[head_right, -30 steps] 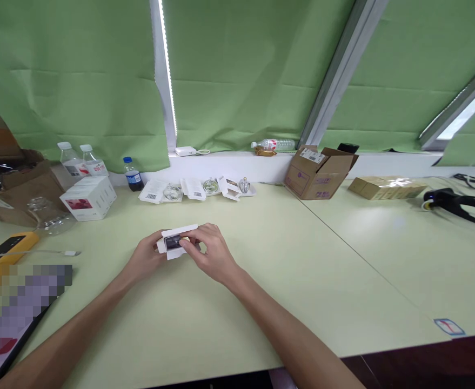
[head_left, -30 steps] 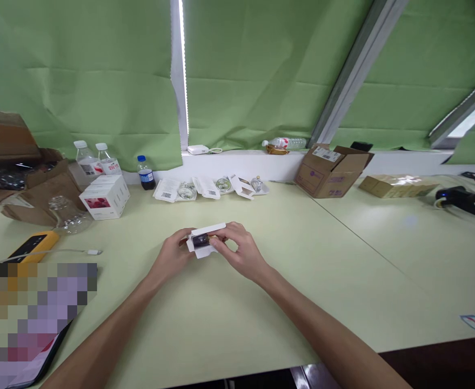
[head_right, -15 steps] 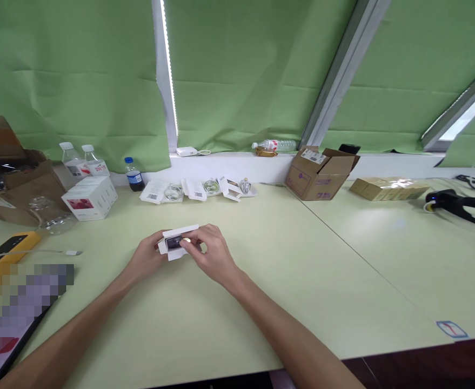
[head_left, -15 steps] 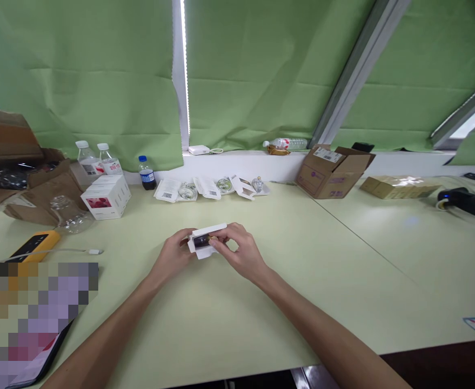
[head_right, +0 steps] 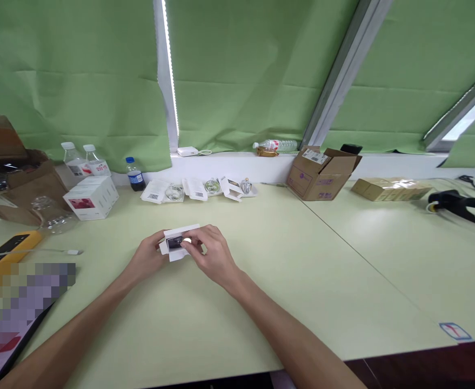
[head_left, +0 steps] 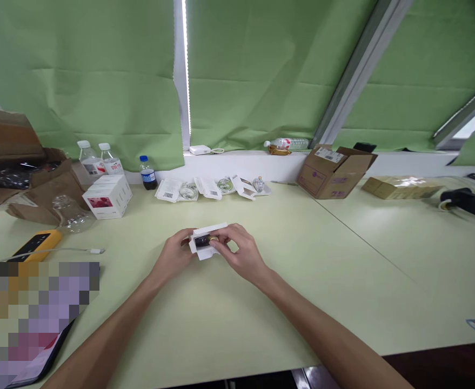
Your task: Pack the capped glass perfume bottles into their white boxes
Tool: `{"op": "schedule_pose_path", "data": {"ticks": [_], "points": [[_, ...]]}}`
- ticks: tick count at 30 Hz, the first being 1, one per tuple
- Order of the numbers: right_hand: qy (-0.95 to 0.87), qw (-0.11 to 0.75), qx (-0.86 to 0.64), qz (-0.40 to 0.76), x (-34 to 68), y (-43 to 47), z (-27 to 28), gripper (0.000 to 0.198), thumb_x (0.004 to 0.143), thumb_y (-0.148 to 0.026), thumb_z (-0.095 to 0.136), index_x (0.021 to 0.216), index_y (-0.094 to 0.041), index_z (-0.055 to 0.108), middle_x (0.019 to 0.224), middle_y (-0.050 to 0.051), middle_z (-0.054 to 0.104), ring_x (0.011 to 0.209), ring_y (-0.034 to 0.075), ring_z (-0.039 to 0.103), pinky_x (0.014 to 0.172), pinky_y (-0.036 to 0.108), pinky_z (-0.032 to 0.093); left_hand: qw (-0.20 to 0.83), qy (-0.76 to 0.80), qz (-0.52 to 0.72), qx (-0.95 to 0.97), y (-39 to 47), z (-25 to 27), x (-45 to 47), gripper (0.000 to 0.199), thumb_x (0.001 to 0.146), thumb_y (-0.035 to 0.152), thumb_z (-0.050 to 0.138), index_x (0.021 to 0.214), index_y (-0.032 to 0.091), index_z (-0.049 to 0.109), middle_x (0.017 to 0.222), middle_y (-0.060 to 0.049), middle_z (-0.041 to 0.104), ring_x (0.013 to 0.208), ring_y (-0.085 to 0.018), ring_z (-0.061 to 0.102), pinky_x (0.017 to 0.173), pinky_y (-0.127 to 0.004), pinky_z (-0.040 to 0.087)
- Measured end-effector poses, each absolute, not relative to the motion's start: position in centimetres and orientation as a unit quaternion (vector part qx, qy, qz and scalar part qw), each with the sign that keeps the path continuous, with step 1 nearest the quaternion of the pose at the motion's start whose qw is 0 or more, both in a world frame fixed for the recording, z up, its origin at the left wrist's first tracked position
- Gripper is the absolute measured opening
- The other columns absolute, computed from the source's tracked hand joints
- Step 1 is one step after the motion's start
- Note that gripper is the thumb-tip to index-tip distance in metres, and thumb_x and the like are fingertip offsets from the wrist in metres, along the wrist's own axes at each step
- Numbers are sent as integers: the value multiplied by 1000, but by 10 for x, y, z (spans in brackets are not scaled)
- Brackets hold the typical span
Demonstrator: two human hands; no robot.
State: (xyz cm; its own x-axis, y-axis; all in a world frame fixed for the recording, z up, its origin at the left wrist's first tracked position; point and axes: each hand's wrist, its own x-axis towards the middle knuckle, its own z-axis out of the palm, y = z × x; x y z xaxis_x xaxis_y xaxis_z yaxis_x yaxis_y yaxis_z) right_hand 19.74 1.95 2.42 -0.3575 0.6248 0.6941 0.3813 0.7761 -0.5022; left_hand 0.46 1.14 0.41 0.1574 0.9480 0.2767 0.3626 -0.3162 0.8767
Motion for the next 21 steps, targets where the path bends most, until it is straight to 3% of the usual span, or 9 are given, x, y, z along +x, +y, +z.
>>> {"op": "schedule_pose_path", "data": {"ticks": [6,21], "points": [[-815,495,-281,111,198,24,20,4,85,-24,61,81,-22,62,68,1,63,64,15,53,70,34,44,334,493,432,678,12,4,4,35,72,25,63,108,22,62,113,-4,66,97,-21,63,83,-31,51],[-829,478,-282,69,198,24,19,7,87,-24,57,87,-23,64,71,3,63,66,16,53,67,33,44,332,486,442,677,8,10,6,34,72,26,62,106,21,64,111,-5,66,99,-22,62,85,-33,50]]}}
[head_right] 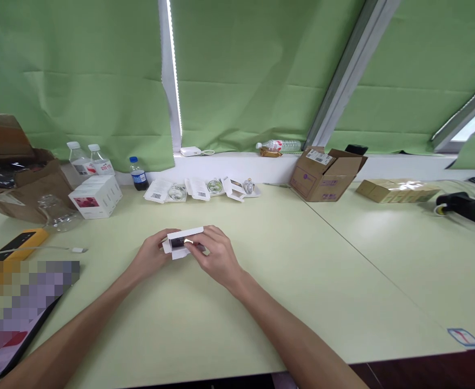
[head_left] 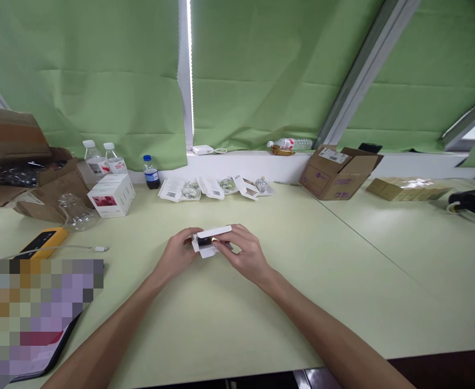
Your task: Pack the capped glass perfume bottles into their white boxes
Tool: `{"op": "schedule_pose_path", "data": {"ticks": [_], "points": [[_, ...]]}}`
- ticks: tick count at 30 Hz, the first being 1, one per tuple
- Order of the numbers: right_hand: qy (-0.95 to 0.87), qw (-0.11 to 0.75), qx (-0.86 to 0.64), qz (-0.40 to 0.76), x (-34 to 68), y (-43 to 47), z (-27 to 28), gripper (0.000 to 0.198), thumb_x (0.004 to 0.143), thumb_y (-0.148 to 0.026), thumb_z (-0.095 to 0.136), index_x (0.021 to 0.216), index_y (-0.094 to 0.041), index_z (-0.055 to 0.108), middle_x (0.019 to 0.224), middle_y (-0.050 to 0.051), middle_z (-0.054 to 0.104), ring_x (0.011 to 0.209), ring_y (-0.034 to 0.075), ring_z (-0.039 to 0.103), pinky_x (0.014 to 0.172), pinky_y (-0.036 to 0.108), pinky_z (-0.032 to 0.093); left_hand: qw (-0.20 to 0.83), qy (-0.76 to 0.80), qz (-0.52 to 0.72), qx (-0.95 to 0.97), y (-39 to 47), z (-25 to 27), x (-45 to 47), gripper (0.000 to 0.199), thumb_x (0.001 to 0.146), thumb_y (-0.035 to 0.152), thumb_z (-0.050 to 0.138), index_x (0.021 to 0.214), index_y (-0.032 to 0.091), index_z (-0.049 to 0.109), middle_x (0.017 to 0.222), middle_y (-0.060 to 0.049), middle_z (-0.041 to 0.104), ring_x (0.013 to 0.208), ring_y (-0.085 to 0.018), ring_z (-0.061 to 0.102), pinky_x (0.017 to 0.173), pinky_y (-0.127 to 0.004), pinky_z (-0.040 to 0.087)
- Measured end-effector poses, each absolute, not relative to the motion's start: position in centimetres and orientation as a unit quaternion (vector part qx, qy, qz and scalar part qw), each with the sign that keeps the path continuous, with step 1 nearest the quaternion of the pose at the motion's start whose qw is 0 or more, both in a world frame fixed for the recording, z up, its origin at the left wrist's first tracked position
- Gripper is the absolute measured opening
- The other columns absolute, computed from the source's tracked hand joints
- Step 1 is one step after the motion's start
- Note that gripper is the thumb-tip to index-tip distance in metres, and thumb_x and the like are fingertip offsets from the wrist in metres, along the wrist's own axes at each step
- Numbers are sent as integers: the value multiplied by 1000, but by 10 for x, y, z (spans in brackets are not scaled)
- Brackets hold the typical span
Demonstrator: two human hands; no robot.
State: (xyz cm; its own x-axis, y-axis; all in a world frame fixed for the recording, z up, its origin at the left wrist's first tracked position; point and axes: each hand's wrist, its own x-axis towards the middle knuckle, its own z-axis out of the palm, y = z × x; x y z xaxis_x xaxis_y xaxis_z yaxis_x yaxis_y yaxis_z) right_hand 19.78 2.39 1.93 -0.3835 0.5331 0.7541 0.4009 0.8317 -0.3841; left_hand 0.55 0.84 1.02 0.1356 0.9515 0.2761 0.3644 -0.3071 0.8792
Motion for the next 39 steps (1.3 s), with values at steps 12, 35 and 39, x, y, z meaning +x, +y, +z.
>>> {"op": "schedule_pose_path", "data": {"ticks": [12,35,39], "points": [[-831,485,-265,60,198,25,18,8,84,-22,60,88,-24,67,75,4,68,69,17,57,70,35,47,330,499,439,670,10,6,4,35,72,27,63,106,22,63,112,-4,66,98,-22,63,83,-32,51],[-850,455,-263,25,200,24,18,16,85,-24,59,94,-25,72,82,5,69,77,18,57,71,36,49,325,496,438,676,10,6,4,34,72,27,62,105,22,64,110,-4,67,98,-22,62,82,-32,51],[-851,448,-274,23,198,23,20,16,86,-24,58,92,-25,72,81,5,69,77,19,57,71,37,48,329,491,441,675,10,7,5,34,72,27,62,106,22,64,110,-4,67,98,-22,62,83,-31,51]]}}
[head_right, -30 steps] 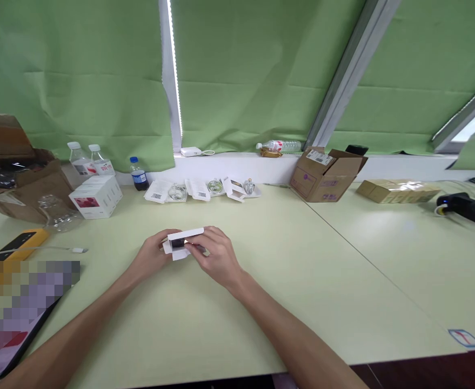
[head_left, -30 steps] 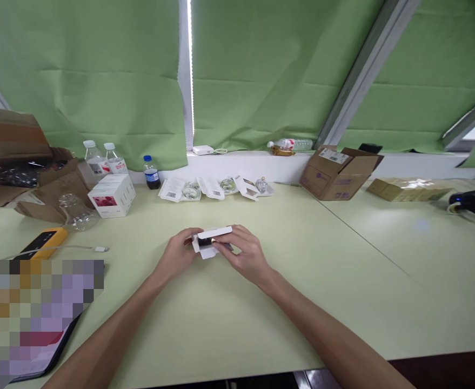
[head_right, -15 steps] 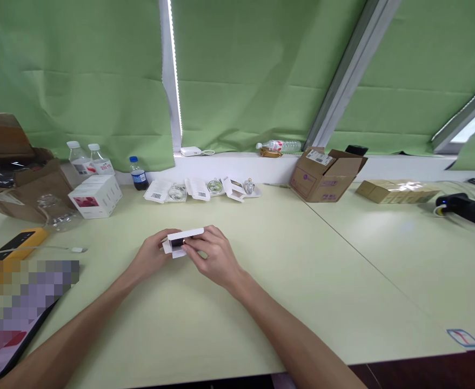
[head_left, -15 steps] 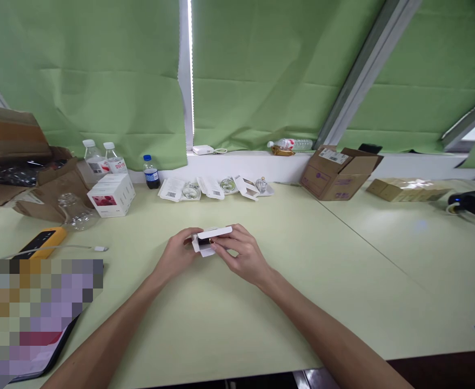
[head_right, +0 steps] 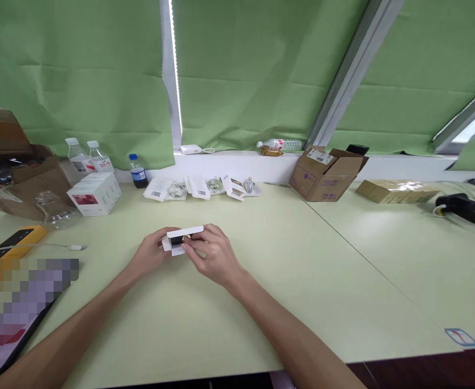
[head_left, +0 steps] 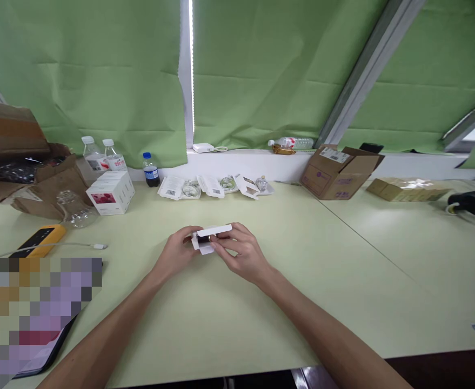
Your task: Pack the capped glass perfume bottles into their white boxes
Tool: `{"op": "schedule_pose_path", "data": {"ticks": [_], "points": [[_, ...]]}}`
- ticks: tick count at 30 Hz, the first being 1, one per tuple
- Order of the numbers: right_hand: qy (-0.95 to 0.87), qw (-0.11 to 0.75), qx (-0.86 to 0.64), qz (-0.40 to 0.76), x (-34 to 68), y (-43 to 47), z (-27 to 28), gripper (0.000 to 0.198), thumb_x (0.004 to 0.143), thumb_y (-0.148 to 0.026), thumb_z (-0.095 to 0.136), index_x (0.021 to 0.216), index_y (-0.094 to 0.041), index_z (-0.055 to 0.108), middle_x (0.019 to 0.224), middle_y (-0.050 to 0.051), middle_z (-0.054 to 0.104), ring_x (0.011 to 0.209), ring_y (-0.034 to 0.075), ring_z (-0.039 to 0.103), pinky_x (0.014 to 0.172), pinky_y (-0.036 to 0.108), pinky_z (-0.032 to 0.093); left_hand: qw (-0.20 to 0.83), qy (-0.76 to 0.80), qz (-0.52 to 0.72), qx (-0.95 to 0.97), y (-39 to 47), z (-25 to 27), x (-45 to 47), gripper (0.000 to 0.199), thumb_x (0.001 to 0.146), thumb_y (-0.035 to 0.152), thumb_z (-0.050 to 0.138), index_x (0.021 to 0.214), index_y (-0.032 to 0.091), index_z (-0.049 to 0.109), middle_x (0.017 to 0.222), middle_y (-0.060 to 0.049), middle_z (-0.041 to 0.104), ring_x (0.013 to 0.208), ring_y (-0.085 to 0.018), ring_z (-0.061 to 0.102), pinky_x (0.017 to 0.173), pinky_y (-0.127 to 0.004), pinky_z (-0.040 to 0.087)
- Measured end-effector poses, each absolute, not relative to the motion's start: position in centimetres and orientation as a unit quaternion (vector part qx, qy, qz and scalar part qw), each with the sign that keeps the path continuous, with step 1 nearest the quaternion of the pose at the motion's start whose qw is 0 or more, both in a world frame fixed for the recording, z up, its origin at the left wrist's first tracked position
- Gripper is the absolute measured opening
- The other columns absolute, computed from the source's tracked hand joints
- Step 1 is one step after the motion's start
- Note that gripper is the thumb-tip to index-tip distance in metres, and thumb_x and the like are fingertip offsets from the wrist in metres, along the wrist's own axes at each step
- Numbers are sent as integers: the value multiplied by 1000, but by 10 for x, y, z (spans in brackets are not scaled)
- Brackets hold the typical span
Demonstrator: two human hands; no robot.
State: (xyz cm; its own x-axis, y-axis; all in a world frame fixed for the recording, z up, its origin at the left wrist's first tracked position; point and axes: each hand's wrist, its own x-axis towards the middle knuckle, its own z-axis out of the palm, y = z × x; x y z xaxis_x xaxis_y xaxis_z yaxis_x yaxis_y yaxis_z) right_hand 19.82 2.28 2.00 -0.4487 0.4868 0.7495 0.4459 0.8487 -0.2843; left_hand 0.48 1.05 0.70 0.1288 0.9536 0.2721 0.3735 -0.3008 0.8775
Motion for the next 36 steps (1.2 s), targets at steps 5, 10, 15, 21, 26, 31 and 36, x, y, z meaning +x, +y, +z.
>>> {"op": "schedule_pose_path", "data": {"ticks": [5,10,15,21,26,31,36], "points": [[-854,448,-265,4,199,24,20,17,85,-22,58,97,-25,70,82,5,69,80,20,58,82,41,48,350,476,449,670,10,10,6,39,72,26,63,110,22,64,112,-4,66,99,-22,62,86,-33,49],[-823,508,-254,-11,202,24,24,24,84,-18,58,105,-27,66,94,5,68,91,20,60,95,47,43,392,467,445,656,10,13,7,36,75,33,64,109,22,66,113,-4,67,102,-23,62,91,-36,47],[-782,549,-292,26,207,23,28,23,85,-18,56,106,-25,64,103,8,64,100,22,58,88,43,48,423,485,435,630,12,11,3,40,73,39,67,108,20,67,109,-5,69,100,-27,63,87,-38,49],[-755,554,-329,120,205,23,28,23,87,-26,54,109,-23,57,118,11,55,110,24,53,84,40,52,495,471,421,596,11,15,1,46,76,41,65,117,19,61,119,-7,65,105,-26,62,89,-37,49],[-722,550,-344,240,201,23,25,41,83,-32,60,122,-26,48,126,9,51,110,22,54,85,38,53,513,461,426,585,8,20,2,46,76,40,66,116,17,61,120,-9,64,107,-26,61,91,-38,47],[-680,531,-332,382,200,22,22,53,83,-35,61,130,-26,39,115,7,61,102,20,60,93,40,48,503,421,481,583,8,24,3,45,77,37,66,117,18,58,122,-9,62,109,-24,59,91,-36,47],[-633,520,-341,461,199,24,24,57,82,-42,60,133,-24,39,116,9,63,103,22,60,91,40,46,463,420,533,570,7,26,7,38,81,38,61,111,16,59,119,-10,63,107,-23,59,90,-34,46]]}}
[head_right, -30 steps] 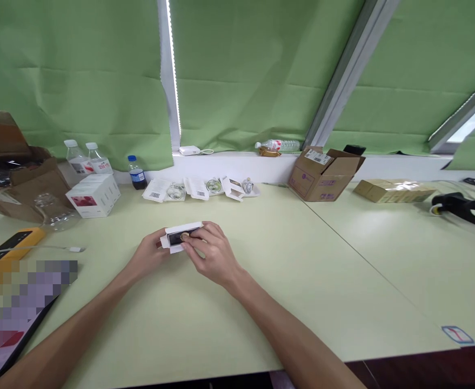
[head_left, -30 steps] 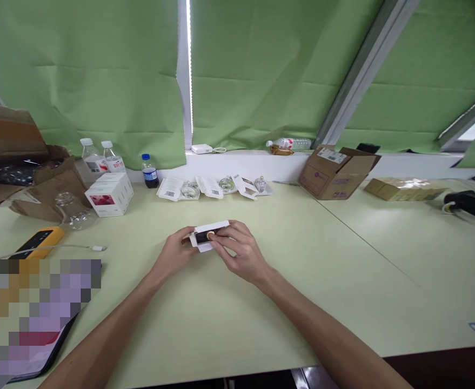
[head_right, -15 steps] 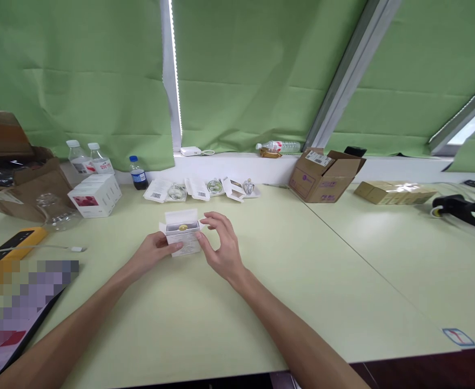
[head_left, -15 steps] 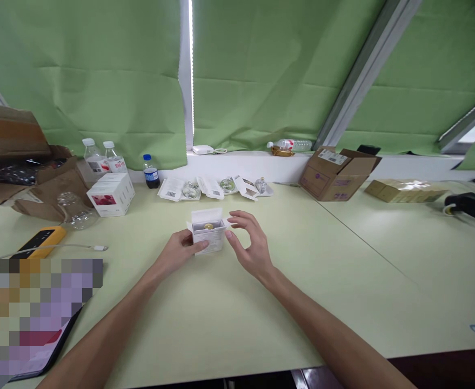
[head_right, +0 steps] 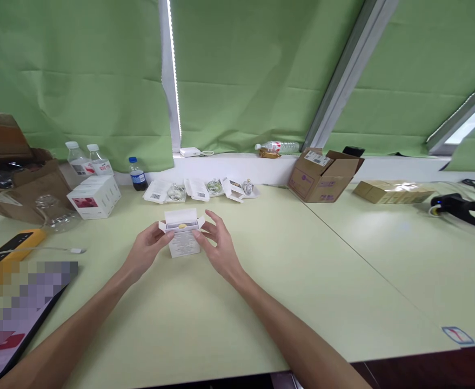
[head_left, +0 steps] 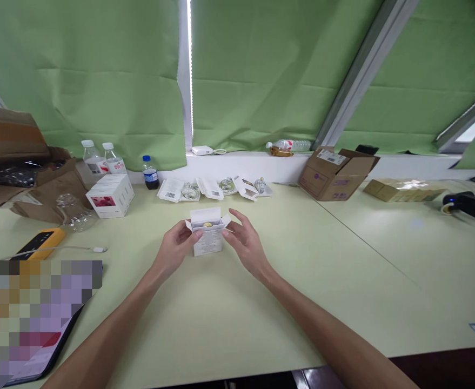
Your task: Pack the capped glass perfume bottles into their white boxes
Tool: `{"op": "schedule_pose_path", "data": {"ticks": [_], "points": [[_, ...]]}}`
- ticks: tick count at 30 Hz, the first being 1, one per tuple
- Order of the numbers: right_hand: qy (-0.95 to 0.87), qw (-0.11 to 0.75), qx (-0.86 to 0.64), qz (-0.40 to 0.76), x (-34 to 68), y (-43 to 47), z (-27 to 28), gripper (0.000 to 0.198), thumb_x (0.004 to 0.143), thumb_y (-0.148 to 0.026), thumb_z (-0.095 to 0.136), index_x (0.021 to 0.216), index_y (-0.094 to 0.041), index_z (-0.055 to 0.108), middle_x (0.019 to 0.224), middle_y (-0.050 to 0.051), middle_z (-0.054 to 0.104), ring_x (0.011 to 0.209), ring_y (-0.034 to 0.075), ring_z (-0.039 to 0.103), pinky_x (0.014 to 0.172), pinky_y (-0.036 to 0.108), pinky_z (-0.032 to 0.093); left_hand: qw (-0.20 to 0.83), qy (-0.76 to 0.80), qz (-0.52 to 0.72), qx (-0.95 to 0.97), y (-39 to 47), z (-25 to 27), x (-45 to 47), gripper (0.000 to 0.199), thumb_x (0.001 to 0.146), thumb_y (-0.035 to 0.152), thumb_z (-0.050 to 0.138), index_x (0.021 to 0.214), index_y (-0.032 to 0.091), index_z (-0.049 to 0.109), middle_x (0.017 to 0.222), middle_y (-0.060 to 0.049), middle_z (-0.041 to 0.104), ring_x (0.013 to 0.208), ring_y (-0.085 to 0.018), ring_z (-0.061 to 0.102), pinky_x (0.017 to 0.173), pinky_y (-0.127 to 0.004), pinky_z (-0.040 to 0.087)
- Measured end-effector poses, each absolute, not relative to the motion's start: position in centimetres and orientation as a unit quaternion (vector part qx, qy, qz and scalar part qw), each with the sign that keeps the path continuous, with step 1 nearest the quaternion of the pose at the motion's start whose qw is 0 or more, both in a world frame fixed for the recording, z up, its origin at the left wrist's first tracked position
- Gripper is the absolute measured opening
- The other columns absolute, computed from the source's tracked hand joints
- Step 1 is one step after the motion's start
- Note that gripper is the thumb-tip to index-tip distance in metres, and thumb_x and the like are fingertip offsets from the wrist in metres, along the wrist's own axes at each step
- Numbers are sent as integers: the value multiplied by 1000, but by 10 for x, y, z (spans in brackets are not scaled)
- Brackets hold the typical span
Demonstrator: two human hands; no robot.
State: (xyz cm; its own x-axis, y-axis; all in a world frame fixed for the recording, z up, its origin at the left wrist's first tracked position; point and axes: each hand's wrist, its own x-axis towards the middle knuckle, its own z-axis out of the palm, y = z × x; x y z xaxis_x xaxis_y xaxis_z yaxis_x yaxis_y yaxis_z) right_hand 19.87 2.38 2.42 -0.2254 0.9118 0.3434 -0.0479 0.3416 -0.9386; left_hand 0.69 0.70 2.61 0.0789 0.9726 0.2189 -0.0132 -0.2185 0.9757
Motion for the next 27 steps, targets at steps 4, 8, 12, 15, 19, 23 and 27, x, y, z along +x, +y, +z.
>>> {"op": "schedule_pose_path", "data": {"ticks": [4,8,12,15,19,23,27], "points": [[-638,503,-332,480,193,29,23,38,84,-47,55,108,-18,60,104,8,66,96,21,60,87,35,46,452,433,555,548,7,21,15,38,81,40,61,109,15,59,114,-10,65,102,-23,61,86,-33,47],[-623,518,-367,457,188,32,20,33,83,-47,55,94,-16,62,87,5,64,84,20,59,76,31,46,439,446,579,523,4,20,24,42,83,43,56,112,13,59,109,-11,66,96,-22,63,79,-30,48],[-620,520,-373,454,188,31,20,31,83,-46,56,89,-16,61,81,4,62,79,18,57,70,28,44,438,454,583,511,1,24,28,44,84,44,55,115,12,59,107,-11,67,91,-20,63,75,-27,47],[-615,515,-368,470,188,30,21,29,83,-45,56,88,-17,60,82,3,62,80,18,57,68,27,43,440,461,580,506,1,25,28,43,83,43,57,114,13,61,105,-10,68,87,-19,63,71,-26,47],[-604,512,-366,490,186,29,21,28,83,-45,55,84,-17,58,81,3,60,80,18,55,67,27,41,439,475,576,500,1,23,28,42,83,44,57,111,13,63,102,-9,69,82,-17,62,68,-25,46],[-589,515,-380,494,184,29,20,27,83,-45,55,79,-17,56,77,1,59,76,16,54,67,27,41,435,479,576,500,1,23,28,39,83,43,58,107,14,64,101,-8,69,82,-17,61,68,-24,46],[-587,517,-384,491,183,28,21,28,82,-45,55,79,-17,57,77,1,60,75,16,54,67,26,40,434,478,574,504,1,24,29,37,83,42,58,106,14,64,101,-8,69,86,-18,61,68,-24,45]]}}
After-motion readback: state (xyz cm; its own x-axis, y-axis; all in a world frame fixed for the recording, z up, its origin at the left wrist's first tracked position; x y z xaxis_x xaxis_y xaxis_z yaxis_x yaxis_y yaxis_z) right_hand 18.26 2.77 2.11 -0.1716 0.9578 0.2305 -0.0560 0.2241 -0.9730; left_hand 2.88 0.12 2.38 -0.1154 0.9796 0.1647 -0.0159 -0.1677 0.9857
